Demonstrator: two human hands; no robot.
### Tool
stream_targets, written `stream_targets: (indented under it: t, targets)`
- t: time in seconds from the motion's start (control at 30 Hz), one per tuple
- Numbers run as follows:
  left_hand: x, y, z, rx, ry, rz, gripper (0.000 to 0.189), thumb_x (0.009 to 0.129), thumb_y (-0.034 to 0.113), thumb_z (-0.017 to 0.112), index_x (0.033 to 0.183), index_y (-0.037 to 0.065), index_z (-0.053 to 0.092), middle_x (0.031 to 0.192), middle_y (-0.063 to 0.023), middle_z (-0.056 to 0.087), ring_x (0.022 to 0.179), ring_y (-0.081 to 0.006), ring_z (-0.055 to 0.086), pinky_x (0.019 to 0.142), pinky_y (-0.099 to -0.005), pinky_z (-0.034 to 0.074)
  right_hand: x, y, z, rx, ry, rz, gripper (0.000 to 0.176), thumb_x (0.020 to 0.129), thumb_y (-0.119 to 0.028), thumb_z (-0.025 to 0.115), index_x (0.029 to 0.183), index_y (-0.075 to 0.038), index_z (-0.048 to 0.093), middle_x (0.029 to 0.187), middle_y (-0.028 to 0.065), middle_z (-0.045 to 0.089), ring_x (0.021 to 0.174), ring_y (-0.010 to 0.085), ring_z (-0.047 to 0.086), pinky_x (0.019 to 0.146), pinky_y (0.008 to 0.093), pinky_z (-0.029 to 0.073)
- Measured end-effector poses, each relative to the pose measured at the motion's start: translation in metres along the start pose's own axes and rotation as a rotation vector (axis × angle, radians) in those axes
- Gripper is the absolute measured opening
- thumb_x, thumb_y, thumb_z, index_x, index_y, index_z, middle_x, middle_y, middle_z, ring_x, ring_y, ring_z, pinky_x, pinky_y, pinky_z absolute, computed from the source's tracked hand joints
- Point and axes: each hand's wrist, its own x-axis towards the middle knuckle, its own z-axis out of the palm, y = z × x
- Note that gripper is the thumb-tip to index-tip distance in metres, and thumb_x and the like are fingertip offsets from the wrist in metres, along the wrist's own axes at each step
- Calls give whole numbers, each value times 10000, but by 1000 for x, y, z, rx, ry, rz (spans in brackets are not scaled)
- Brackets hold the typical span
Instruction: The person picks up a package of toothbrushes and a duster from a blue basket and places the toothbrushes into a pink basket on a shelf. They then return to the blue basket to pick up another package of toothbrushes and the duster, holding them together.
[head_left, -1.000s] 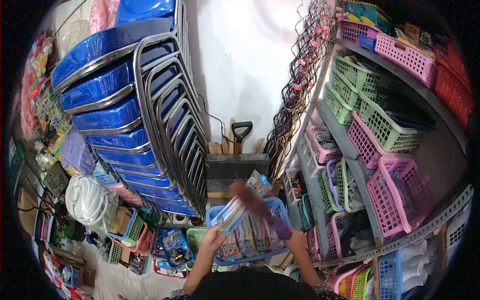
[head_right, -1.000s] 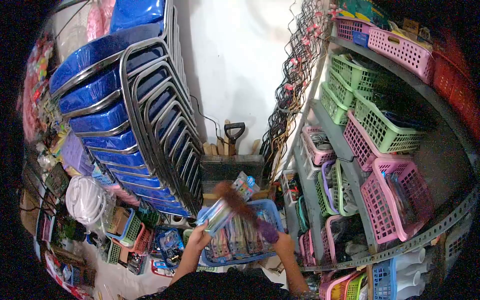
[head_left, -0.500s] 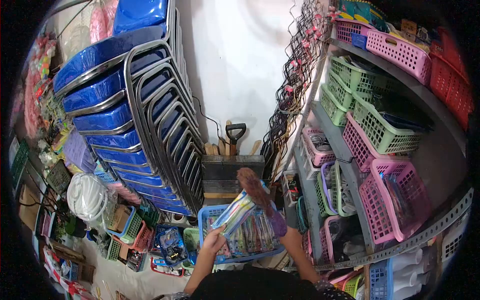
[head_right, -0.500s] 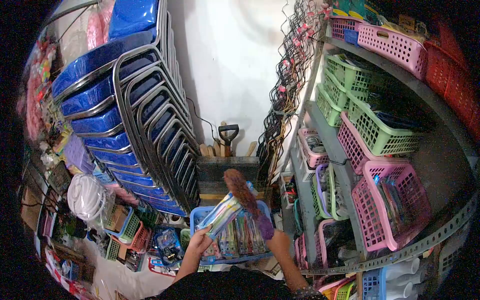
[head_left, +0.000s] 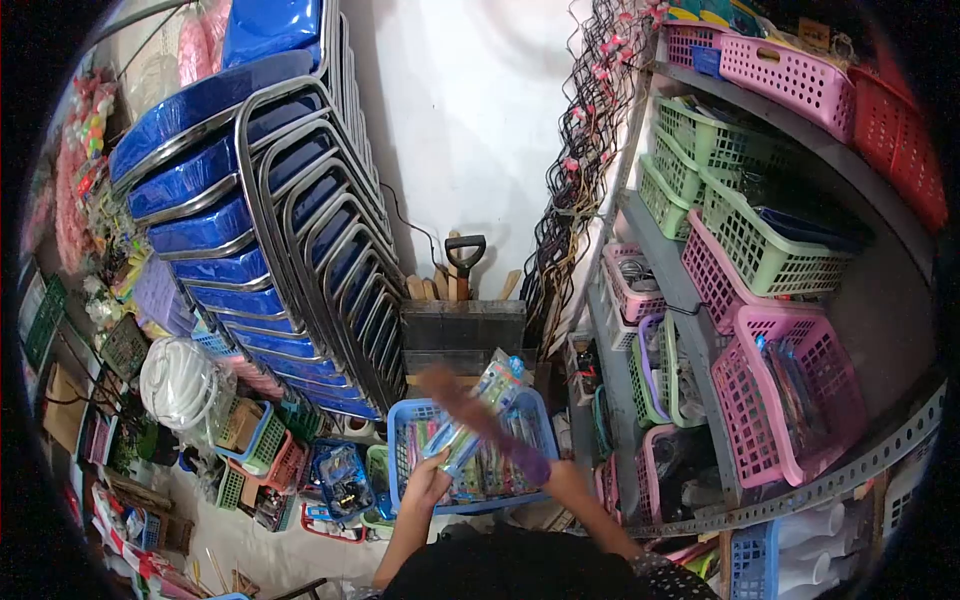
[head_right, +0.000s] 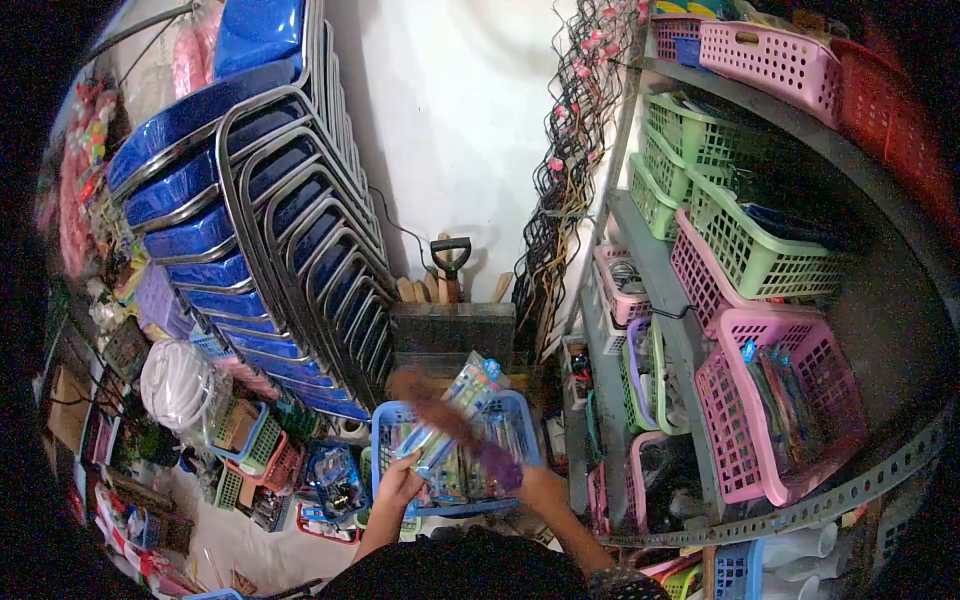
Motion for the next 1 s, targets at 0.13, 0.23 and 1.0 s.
stream_targets:
  t: [0.13,0.23,1.0]
  targets:
    - [2,-4,-15,-244,-122,-20,344,833,18,523,1167,22,440,1120,-150,521,1024,-267,534,836,-408,445,5,17,-3,-128,-97,-110,333,695,-377,628,830,-73,643,703,197,600,700,388,584,628,465,454]
    - [-14,4,28,-28,-12,35,392,824,-20,516,1205,-27,424,1197,-147,505,1102,-260,494,972,-371,362,21,19,-17,-93,-15,105,338,687,-373,626,847,-76,642,744,195,611,729,381,592,641,461,465]
    - [-13,0,-7,-74,18,-38,362,832,-4,502,1187,-8,427,1149,-145,520,1044,-275,528,915,-377,425,40,28,16,-262,-38,-20,241,683,-302,605,832,-115,638,732,162,621,723,346,607,632,444,480]
